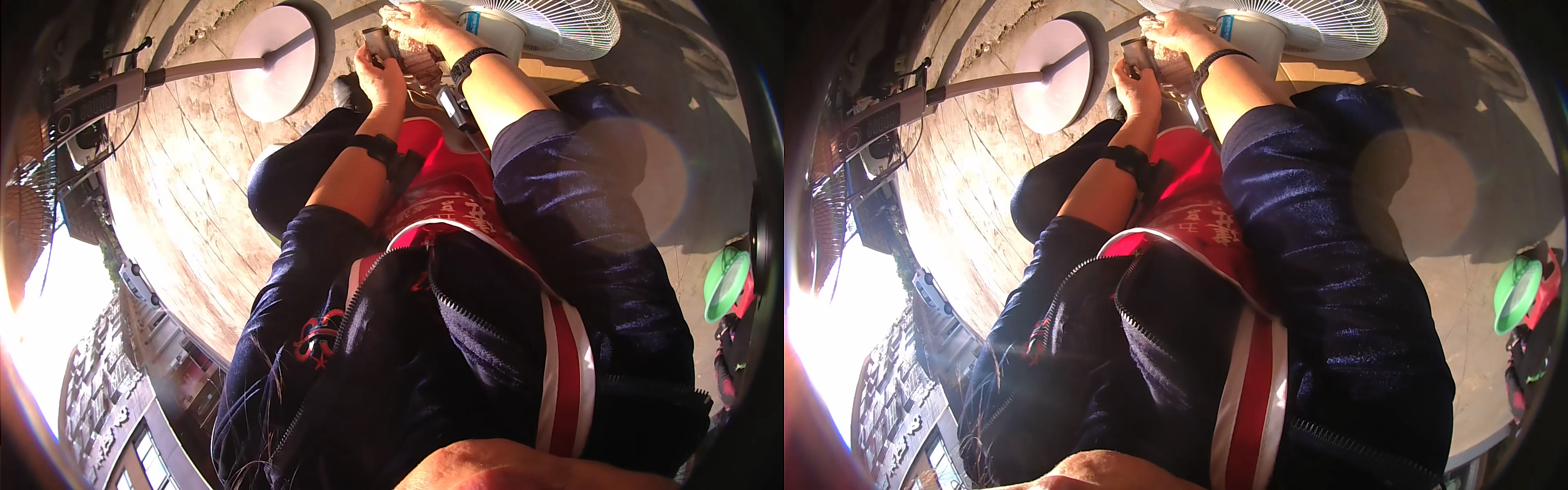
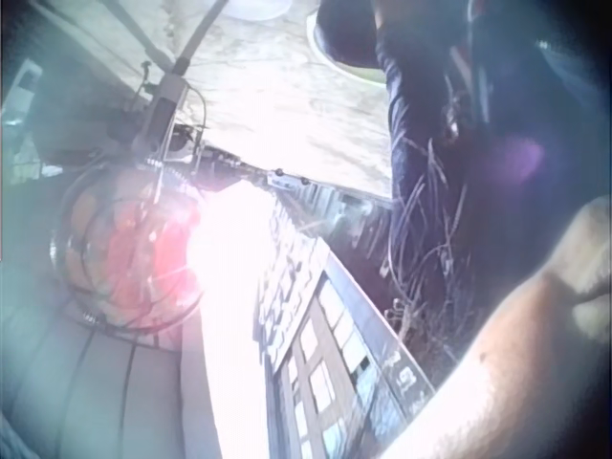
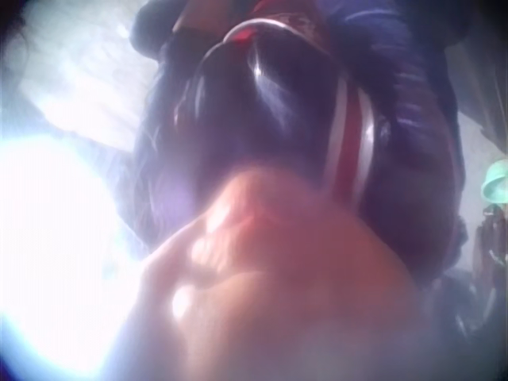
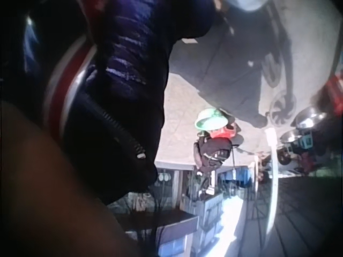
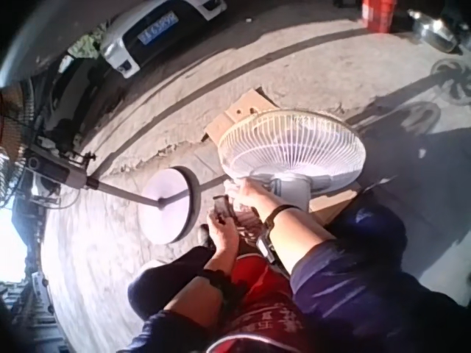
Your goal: The person sits on the floor and wipes the fan's cage and blades with a cloth. They rotate the fan to access different sections and continue wiping until the end of the clip.
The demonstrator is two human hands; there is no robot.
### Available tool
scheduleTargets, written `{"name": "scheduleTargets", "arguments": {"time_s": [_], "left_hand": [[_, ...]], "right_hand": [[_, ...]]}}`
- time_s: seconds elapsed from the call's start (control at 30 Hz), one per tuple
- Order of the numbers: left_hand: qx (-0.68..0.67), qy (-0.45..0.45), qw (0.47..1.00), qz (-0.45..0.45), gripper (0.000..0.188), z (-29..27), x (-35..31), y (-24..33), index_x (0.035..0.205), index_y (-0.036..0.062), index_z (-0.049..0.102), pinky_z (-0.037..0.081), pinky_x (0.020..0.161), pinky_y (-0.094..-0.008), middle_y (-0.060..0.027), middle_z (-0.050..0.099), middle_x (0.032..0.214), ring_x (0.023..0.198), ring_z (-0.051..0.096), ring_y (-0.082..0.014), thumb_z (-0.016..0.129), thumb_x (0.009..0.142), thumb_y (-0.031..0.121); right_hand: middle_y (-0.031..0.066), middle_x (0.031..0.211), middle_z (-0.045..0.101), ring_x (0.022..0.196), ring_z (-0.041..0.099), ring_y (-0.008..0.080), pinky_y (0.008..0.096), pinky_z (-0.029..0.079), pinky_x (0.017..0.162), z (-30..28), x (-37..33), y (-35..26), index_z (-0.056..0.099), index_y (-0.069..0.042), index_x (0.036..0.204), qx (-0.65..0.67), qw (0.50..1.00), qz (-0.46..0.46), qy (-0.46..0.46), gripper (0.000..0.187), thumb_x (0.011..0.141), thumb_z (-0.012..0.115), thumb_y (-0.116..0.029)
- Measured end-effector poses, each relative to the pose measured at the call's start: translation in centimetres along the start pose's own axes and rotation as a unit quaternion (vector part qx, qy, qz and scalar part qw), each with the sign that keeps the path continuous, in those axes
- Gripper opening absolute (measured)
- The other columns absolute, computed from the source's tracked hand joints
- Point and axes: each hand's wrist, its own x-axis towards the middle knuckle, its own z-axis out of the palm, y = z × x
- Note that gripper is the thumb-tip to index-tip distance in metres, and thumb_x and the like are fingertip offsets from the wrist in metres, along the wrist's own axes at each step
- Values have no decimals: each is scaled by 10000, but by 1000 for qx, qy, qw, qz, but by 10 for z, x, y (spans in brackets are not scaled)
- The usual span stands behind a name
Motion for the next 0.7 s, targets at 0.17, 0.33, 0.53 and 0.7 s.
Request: {"name": "scheduleTargets", "arguments": {"time_s": [0.17, 0.33, 0.53, 0.7], "left_hand": [[-74, 85, 991, -66, 434, 21, -5, -9, 1264, 28, 490, 453, 952, -369, -193, 569, 1220, 1104, 568, -332, 535, 833, -6], [-20, 77, 996, -44, 328, 12, -5, -3, 1188, 10, 518, 465, 918, -366, -183, 608, 1127, 1032, 598, -317, 603, 874, 54], [-30, 82, 989, -116, 302, 15, 11, 5, 1148, 7, 524, 467, 898, -354, -163, 607, 1041, 958, 595, -282, 625, 868, 55], [-63, 105, 992, -1, 315, 17, -1, -8, 1162, 7, 521, 469, 890, -362, -168, 579, 1075, 993, 588, -281, 619, 865, 47]], "right_hand": [[170, 1106, 686, 1025, 660, 329, 383, 514, 872, -7, -6, -6, 616, -127, 1240, 1, 1000, 13, 16, 581, 801, 670, -504], [173, 1083, 685, 968, 658, 283, 373, 525, 824, -11, -14, -10, 512, -102, 1300, 61, 997, -43, 2, 585, 840, 663, -429], [177, 1095, 687, 1033, 653, 341, 388, 509, 881, -15, -15, -12, 629, -86, 1174, -4, 1000, -8, -13, 560, 802, 673, -503], [153, 958, 698, 779, 659, 242, 368, 536, 730, -30, -32, -36, 457, -85, 1359, 117, 992, -47, -8, 585, 882, 650, -363]]}}
